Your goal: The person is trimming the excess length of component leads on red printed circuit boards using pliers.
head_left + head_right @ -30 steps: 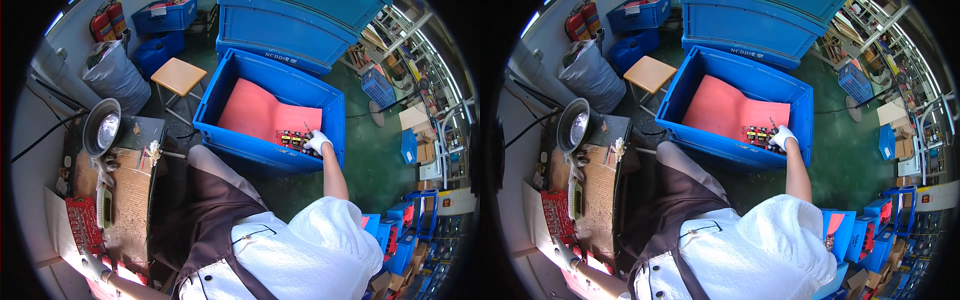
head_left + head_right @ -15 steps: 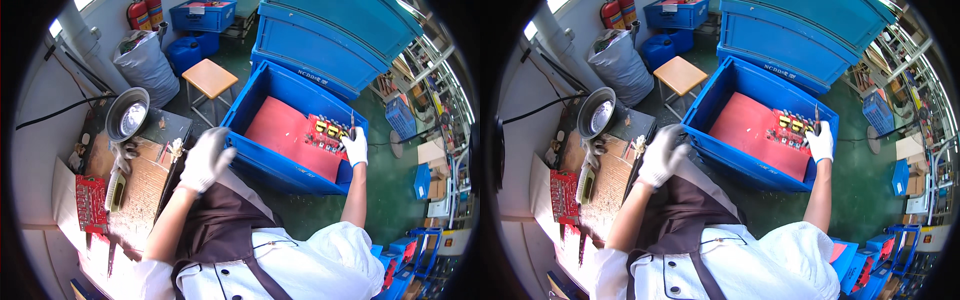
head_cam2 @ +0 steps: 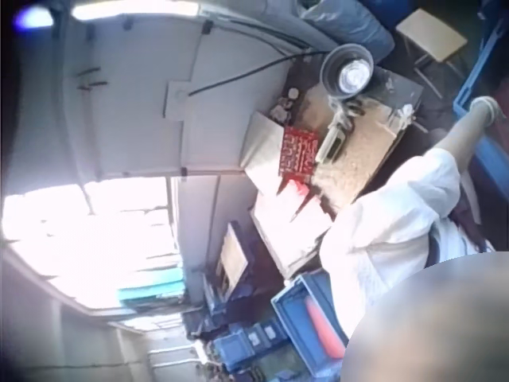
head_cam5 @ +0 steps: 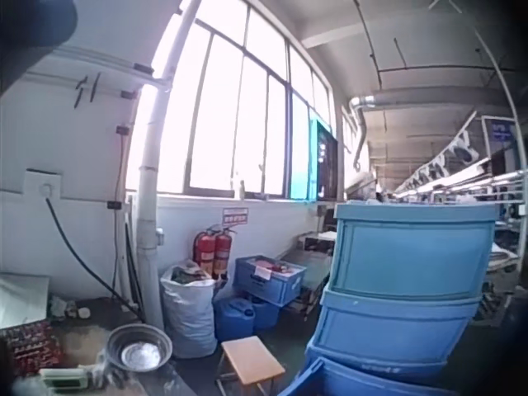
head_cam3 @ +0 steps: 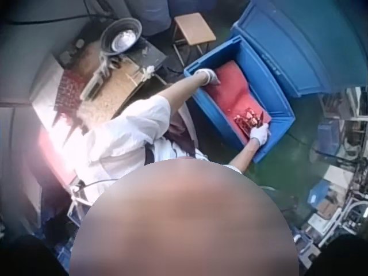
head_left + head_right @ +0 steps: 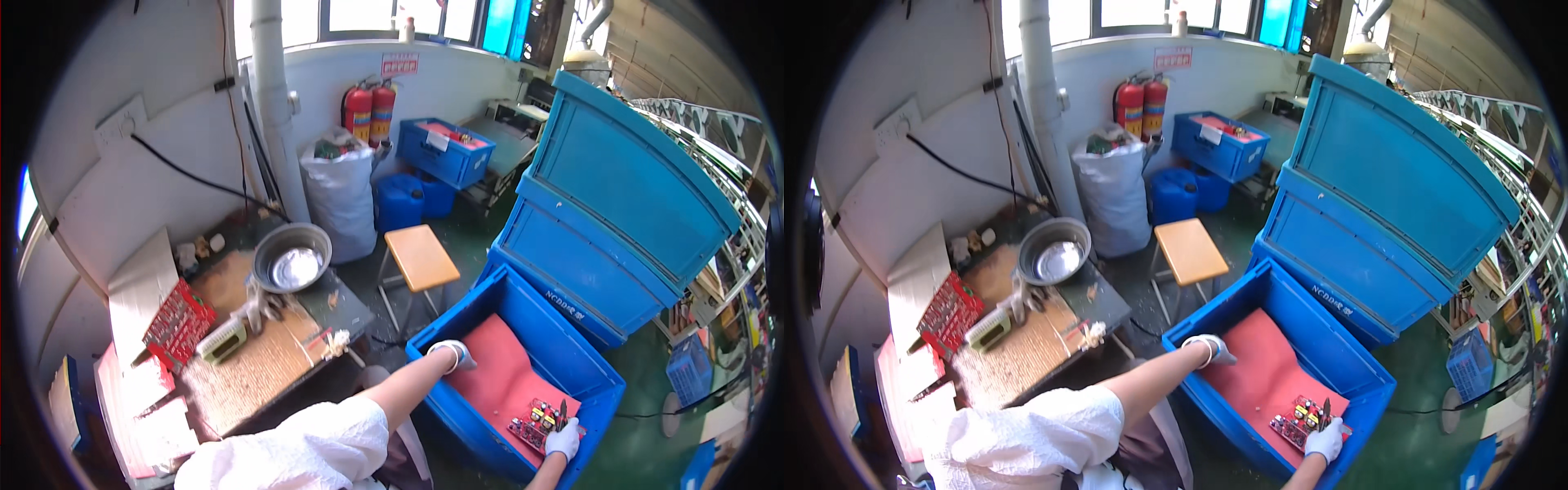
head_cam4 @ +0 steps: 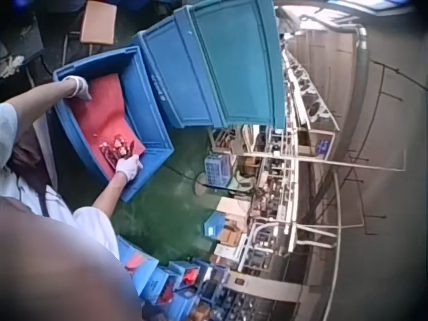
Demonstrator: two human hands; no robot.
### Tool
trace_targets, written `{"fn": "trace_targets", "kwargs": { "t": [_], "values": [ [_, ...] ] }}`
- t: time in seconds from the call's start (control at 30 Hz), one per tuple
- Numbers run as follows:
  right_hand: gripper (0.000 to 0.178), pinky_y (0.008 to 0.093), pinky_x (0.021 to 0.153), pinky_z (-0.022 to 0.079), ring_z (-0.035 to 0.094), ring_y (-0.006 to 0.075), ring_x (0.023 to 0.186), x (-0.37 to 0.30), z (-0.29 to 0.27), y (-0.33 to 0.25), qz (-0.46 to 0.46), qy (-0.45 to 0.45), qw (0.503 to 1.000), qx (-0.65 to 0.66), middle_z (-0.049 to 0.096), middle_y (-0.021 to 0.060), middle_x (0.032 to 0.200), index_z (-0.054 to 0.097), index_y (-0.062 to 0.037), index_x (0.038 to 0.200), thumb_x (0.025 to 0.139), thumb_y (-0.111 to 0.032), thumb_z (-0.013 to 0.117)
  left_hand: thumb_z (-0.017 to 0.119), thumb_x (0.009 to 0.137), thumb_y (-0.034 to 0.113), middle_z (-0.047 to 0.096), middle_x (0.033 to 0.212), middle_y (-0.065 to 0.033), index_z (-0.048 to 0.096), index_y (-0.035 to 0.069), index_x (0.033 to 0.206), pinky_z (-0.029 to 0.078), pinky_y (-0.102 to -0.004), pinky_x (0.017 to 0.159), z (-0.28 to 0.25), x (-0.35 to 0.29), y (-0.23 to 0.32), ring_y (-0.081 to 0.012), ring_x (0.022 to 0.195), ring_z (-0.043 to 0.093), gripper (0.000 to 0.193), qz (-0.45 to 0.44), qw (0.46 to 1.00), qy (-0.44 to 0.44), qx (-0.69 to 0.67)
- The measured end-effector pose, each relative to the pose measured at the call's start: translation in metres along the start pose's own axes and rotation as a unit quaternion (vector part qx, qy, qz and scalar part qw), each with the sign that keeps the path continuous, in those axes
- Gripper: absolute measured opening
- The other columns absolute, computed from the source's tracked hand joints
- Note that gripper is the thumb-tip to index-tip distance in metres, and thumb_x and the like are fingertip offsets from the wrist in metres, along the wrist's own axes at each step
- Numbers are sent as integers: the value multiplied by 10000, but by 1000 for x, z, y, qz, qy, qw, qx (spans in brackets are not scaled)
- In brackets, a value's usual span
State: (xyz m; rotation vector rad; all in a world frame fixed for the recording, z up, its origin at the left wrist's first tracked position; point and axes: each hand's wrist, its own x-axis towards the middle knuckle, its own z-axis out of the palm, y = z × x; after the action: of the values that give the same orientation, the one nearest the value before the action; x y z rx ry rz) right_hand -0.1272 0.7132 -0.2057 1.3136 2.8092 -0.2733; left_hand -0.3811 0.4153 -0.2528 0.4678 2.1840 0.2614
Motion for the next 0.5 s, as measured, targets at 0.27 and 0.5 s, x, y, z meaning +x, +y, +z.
{"fn": "trace_targets", "kwargs": {
  "t": [0.27,0.5],
  "values": [
    [391,453,901,550,709,351,1021,25,-6,-16,-18,-10,977,211,703,195,1031,562,-68,1137,811,23,758,749,842,344,730,1151,-208,662,-8,1233,535,-432,935,-1,-62,44,-354,1081,702,533,253,892,198,-320],
    [499,378,711,560,630,268,825,28,28,64,-146,235,738,615,662,167,1023,596,-15,1277,860,-167,823,692,872,270,670,873,-218,591,57,1009,507,-491,721,-61,-307,-37,-419,821,659,273,315,748,543,-217]
  ]
}}
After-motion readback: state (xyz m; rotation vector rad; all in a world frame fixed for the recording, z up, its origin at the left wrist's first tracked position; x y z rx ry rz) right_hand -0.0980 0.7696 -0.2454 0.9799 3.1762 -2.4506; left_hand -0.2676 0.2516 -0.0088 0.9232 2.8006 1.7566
